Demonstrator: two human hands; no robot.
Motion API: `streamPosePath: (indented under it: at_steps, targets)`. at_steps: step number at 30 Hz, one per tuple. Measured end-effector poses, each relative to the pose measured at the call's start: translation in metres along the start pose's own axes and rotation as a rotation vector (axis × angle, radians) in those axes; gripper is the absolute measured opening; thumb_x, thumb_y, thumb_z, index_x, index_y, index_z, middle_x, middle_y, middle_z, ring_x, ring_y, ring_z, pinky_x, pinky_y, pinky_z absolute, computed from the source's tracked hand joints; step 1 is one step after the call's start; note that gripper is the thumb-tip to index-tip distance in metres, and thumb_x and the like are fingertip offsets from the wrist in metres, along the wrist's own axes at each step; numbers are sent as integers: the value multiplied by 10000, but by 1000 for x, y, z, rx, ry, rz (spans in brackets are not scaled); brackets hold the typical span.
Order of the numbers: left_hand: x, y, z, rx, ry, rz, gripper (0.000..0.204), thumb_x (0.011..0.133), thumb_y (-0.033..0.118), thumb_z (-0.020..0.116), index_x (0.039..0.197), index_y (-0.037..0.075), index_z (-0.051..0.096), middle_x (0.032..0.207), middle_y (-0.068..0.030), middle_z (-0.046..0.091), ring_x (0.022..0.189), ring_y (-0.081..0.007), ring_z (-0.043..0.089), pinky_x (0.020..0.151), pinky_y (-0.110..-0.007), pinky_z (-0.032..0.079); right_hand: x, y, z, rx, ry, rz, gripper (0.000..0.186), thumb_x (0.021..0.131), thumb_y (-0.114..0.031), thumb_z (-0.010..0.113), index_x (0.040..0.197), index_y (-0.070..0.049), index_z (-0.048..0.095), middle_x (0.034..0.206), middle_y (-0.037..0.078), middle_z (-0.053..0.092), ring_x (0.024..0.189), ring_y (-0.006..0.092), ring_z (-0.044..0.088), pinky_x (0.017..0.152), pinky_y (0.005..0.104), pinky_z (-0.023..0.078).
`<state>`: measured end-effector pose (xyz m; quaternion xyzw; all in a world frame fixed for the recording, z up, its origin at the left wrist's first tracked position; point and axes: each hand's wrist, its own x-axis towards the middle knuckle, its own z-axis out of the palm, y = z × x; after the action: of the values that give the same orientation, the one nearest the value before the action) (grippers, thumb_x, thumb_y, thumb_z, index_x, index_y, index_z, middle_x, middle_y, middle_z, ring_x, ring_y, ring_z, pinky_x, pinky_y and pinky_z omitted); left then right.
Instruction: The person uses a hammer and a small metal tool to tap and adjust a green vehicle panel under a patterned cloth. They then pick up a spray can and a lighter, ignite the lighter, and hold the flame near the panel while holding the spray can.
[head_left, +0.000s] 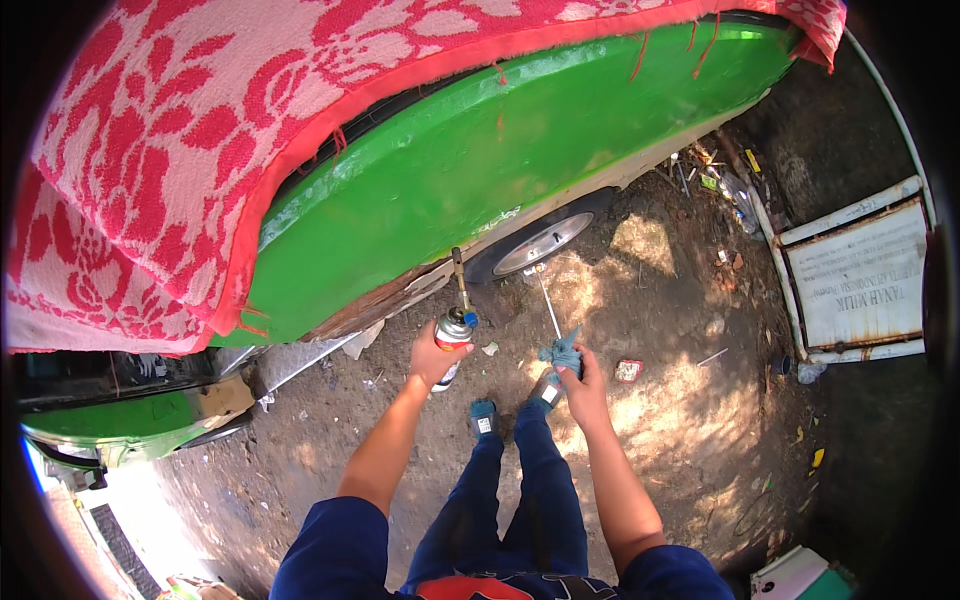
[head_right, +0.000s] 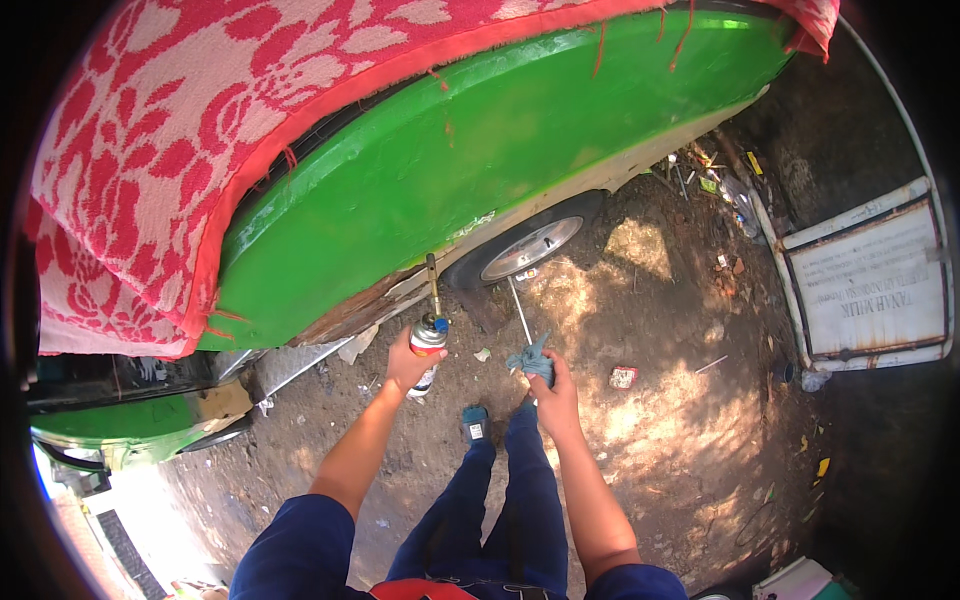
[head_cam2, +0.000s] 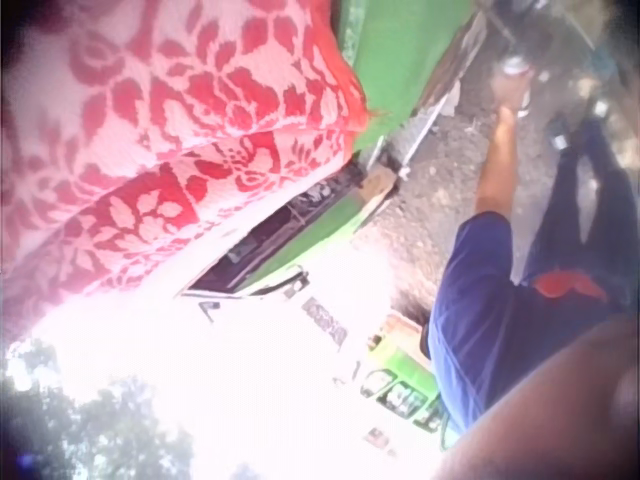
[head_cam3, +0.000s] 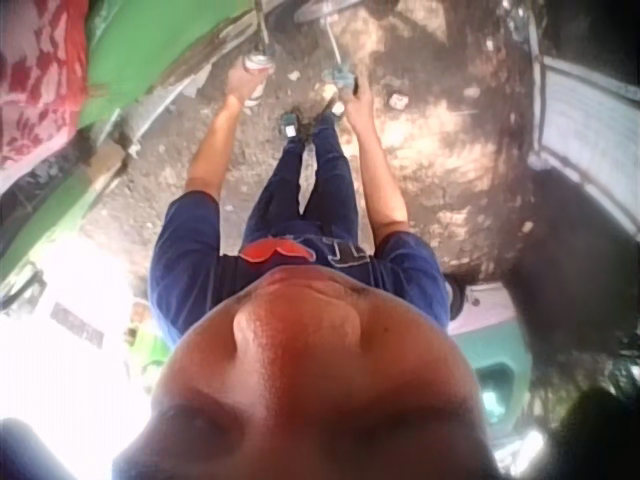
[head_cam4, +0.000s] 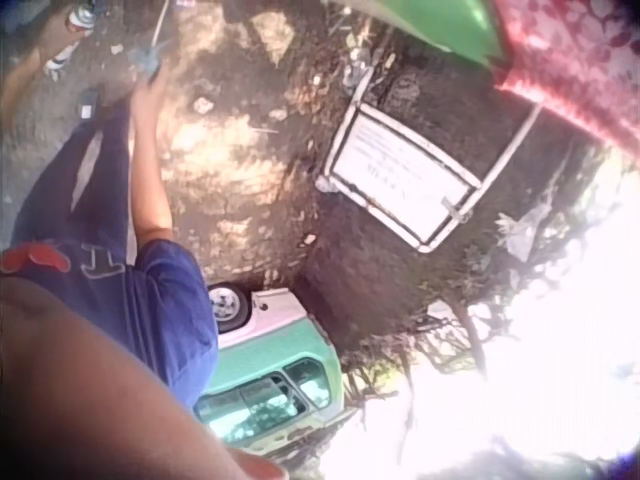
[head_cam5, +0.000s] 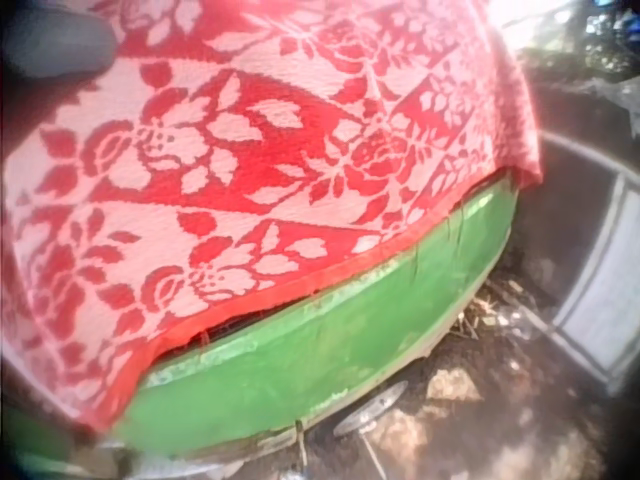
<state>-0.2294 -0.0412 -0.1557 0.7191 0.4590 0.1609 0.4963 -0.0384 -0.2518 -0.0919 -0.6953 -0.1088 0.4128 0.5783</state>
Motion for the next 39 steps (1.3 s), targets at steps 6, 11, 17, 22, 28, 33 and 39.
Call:
streamPosePath:
  at_steps: [6, 11, 17, 22, 28, 33, 39]
  targets:
    - [2, -8, 3, 17, 28, -5, 548, 648, 300, 898, 1026, 15, 621, 973, -172, 703, 919, -317, 690, 817, -408, 530, 3, 5, -8, 76, 3, 7, 377, 939, -64, 597, 1300, -20, 495, 934, 37, 601, 735, 100, 555, 671, 265, 478]
    - [4, -5, 7, 39, 17, -7, 550, 646, 299, 900, 1030, 19, 623, 971, -166, 703, 916, -312, 689, 819, -408, 530, 5, 9, -10, 67, 26, -6, 375, 938, -53, 592, 1299, -21, 497, 929, 33, 599, 733, 95, 551, 668, 259, 473]
    - [6, -7, 9, 12, 21, 18, 549, 649, 299, 901, 1031, 21, 622, 962, -156, 703, 906, -298, 689, 817, -395, 529, 4, 6, -11, 59, 30, -17, 381, 934, -46, 596, 1300, -20, 495, 930, 31, 597, 738, 94, 549, 666, 256, 468]
    - [8, -3, 9, -2, 1, -5, 542, 653, 287, 898, 1033, 21, 619, 965, -149, 708, 896, -287, 693, 812, -388, 531, 6, 12, -14, 60, 32, -20, 383, 931, -43, 597, 1299, -18, 495, 938, 31, 597, 745, 96, 548, 674, 255, 465]
    - [10, 4, 13, -6, -9, 18, 524, 658, 271, 893, 1027, 19, 618, 959, -150, 711, 890, -279, 698, 805, -391, 534, 4, 12, -13, 36, 35, -14, 387, 928, -58, 607, 1296, -11, 495, 942, 33, 599, 760, 95, 549, 681, 252, 465]
    - [13, 7, 15, -19, -14, 28, 508, 659, 259, 892, 1016, 14, 626, 956, -152, 717, 885, -281, 702, 807, -391, 536, 3, 15, -15, 20, 35, -27, 388, 931, -74, 616, 1295, -8, 498, 961, 34, 608, 781, 93, 557, 687, 251, 473]
    - [14, 14, 15, -56, -20, 30, 516, 654, 267, 895, 1011, 12, 625, 964, -160, 714, 894, -296, 699, 806, -398, 534, 4, 13, -19, 45, 40, 10, 385, 939, -94, 625, 1293, -9, 501, 988, 38, 609, 791, 91, 559, 686, 252, 483]
